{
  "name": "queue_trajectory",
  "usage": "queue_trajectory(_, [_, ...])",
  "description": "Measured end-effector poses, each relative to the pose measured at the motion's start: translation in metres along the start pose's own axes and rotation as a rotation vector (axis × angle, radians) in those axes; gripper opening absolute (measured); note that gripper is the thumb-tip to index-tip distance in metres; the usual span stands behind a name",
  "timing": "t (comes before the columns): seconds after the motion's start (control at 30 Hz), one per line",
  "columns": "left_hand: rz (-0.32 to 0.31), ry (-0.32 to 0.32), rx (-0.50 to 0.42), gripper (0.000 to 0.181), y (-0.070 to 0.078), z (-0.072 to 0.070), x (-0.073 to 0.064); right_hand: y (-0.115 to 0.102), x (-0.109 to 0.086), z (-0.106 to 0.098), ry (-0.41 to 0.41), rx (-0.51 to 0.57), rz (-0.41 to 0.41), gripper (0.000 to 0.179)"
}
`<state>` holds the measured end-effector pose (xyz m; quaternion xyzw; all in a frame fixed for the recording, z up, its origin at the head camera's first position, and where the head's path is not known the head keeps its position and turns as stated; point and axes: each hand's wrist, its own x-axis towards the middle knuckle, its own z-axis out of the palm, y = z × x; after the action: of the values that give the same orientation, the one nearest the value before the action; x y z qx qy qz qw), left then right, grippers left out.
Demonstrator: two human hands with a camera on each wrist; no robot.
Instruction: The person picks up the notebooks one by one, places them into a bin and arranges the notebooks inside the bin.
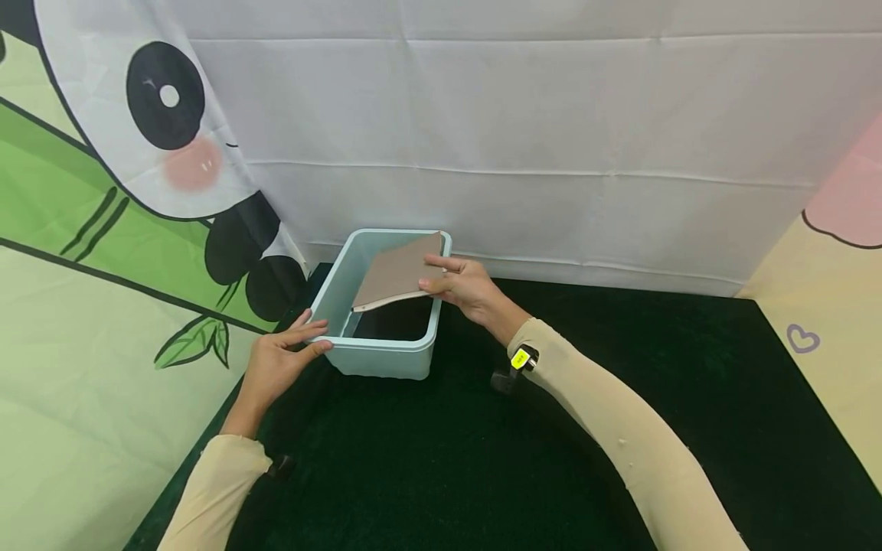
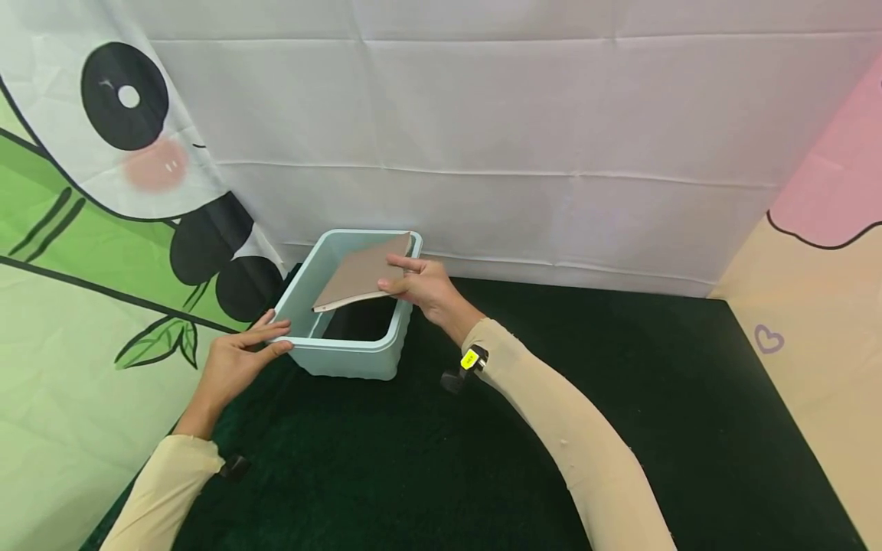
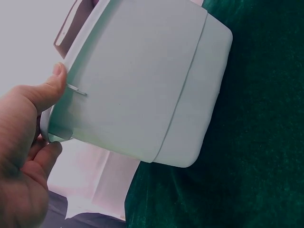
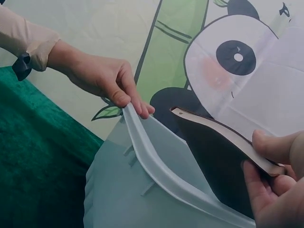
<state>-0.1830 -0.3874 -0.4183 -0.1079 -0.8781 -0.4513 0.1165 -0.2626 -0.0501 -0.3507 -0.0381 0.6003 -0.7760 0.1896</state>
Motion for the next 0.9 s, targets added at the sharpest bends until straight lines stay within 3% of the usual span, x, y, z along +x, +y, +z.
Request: queue_trajectory(0.9, [0.003, -0.009, -0.016, 0.041, 0.002, 0.003, 0.000, 0.013, 0.019, 0.026, 0.027, -0.047, 0.069, 0.055])
